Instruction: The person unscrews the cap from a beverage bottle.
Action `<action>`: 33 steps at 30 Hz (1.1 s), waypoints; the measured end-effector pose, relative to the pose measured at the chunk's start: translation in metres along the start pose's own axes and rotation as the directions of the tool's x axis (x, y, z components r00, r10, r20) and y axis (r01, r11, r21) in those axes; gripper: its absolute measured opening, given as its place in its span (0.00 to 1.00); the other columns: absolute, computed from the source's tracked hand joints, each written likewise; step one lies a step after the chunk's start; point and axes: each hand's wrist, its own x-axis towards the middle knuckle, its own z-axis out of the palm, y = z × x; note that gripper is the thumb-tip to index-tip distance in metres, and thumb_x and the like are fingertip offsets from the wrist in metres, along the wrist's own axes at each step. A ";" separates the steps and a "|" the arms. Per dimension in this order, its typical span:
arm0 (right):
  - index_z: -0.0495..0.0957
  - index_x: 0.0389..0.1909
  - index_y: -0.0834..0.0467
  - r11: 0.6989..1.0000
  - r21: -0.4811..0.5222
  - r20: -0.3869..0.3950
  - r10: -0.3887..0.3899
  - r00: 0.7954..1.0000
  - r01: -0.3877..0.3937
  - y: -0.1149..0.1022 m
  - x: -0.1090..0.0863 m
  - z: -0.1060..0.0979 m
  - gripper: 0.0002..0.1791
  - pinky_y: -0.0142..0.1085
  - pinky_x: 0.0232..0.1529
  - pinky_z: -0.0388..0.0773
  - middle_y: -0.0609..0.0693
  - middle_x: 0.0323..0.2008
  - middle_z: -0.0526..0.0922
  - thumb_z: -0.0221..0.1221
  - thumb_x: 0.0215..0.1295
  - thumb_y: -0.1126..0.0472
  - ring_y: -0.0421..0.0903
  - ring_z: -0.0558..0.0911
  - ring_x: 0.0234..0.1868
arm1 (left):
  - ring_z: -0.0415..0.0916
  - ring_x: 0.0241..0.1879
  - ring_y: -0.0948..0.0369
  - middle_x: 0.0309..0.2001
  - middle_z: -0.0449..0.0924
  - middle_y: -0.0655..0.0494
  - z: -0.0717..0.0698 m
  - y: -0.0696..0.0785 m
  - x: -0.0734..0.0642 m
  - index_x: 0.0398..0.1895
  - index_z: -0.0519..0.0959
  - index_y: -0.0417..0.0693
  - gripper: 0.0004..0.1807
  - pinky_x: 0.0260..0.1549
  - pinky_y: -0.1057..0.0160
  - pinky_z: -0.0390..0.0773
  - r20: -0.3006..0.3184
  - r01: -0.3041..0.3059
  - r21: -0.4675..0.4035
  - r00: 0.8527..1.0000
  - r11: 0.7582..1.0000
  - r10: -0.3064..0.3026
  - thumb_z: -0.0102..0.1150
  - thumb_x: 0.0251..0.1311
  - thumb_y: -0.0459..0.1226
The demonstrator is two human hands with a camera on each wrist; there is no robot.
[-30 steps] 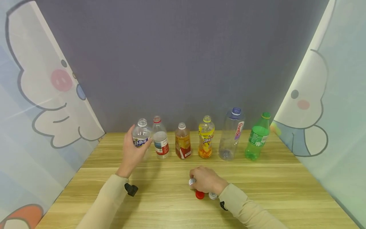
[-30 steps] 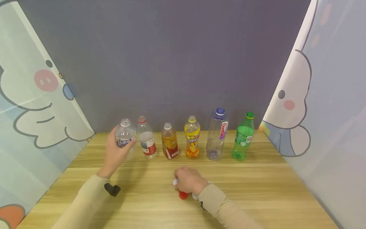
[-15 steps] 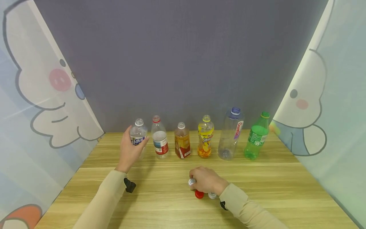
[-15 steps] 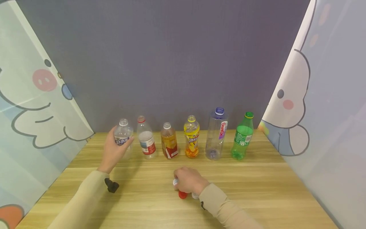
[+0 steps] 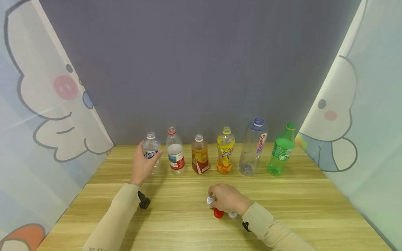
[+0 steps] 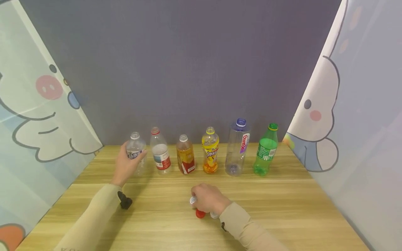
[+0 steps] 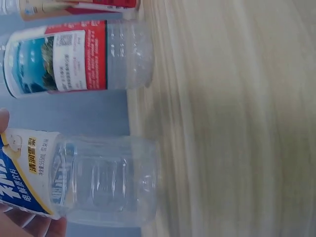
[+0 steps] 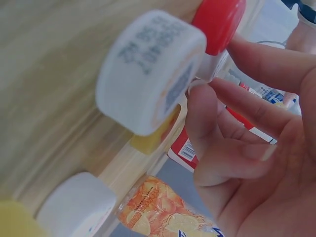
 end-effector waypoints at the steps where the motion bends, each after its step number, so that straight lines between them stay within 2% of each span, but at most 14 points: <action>1: 0.84 0.40 0.54 1.000 -0.003 0.002 0.003 1.000 -0.003 0.000 0.000 0.000 0.11 0.34 0.32 0.75 0.43 0.34 0.83 0.72 0.60 0.55 0.37 0.75 0.31 | 0.69 0.62 0.41 0.65 0.69 0.37 0.001 -0.002 0.001 0.77 0.56 0.43 0.48 0.59 0.38 0.70 -0.004 0.009 -0.003 1.000 1.000 -0.009 0.70 0.61 0.51; 7: 0.84 0.45 0.56 1.000 0.013 -0.002 0.016 1.000 -0.016 0.000 -0.002 -0.004 0.15 0.37 0.32 0.74 0.42 0.30 0.79 0.72 0.60 0.56 0.38 0.74 0.29 | 0.72 0.59 0.43 0.64 0.71 0.39 0.002 -0.014 0.004 0.77 0.57 0.46 0.48 0.56 0.41 0.72 -0.021 0.043 -0.037 0.999 0.998 -0.044 0.70 0.61 0.52; 12: 0.82 0.51 0.59 0.998 0.058 -0.014 0.022 1.000 -0.022 0.002 -0.004 -0.008 0.19 0.36 0.28 0.72 0.40 0.24 0.74 0.70 0.62 0.57 0.38 0.73 0.24 | 0.71 0.59 0.43 0.64 0.70 0.40 0.003 -0.017 0.003 0.77 0.57 0.46 0.47 0.57 0.42 0.72 -0.016 0.056 -0.057 0.998 0.997 -0.057 0.70 0.61 0.52; 17: 0.81 0.53 0.60 0.997 0.080 -0.043 0.014 0.999 -0.010 0.005 -0.006 -0.013 0.20 0.36 0.26 0.70 0.41 0.24 0.73 0.69 0.63 0.56 0.38 0.72 0.23 | 0.71 0.60 0.43 0.64 0.70 0.39 0.005 -0.019 0.002 0.77 0.56 0.45 0.48 0.58 0.42 0.71 -0.004 0.081 -0.062 0.997 0.995 -0.082 0.70 0.61 0.51; 21: 0.81 0.53 0.60 0.996 0.087 -0.064 0.018 0.998 -0.012 0.007 -0.008 -0.019 0.21 0.36 0.26 0.70 0.42 0.25 0.73 0.69 0.63 0.56 0.39 0.71 0.24 | 0.72 0.61 0.43 0.63 0.72 0.38 0.007 -0.021 -0.001 0.75 0.59 0.43 0.44 0.60 0.43 0.71 0.015 0.092 -0.087 0.996 0.992 -0.091 0.71 0.62 0.48; 26: 0.81 0.54 0.60 0.996 0.088 -0.096 0.036 0.995 -0.028 0.013 -0.009 -0.026 0.20 0.38 0.26 0.70 0.42 0.26 0.74 0.70 0.63 0.57 0.41 0.72 0.25 | 0.71 0.62 0.43 0.63 0.72 0.37 0.008 -0.026 -0.005 0.76 0.58 0.42 0.45 0.63 0.43 0.69 0.061 0.122 -0.099 0.991 0.988 -0.116 0.71 0.62 0.45; 29: 0.81 0.54 0.61 0.994 0.102 -0.117 0.046 0.992 -0.034 0.018 -0.009 -0.028 0.20 0.38 0.26 0.70 0.43 0.27 0.74 0.69 0.63 0.59 0.42 0.72 0.25 | 0.67 0.65 0.40 0.67 0.67 0.35 0.006 -0.029 -0.009 0.78 0.53 0.38 0.50 0.65 0.41 0.66 0.073 0.147 -0.067 0.987 0.987 -0.142 0.71 0.62 0.49; 33: 0.81 0.54 0.61 0.992 0.118 -0.158 0.070 0.985 -0.052 0.024 -0.009 -0.031 0.20 0.38 0.27 0.71 0.43 0.28 0.76 0.69 0.64 0.59 0.41 0.73 0.25 | 0.60 0.70 0.38 0.72 0.56 0.33 0.003 -0.027 -0.017 0.80 0.46 0.39 0.57 0.67 0.38 0.61 0.045 0.161 -0.009 0.986 0.987 -0.160 0.70 0.60 0.54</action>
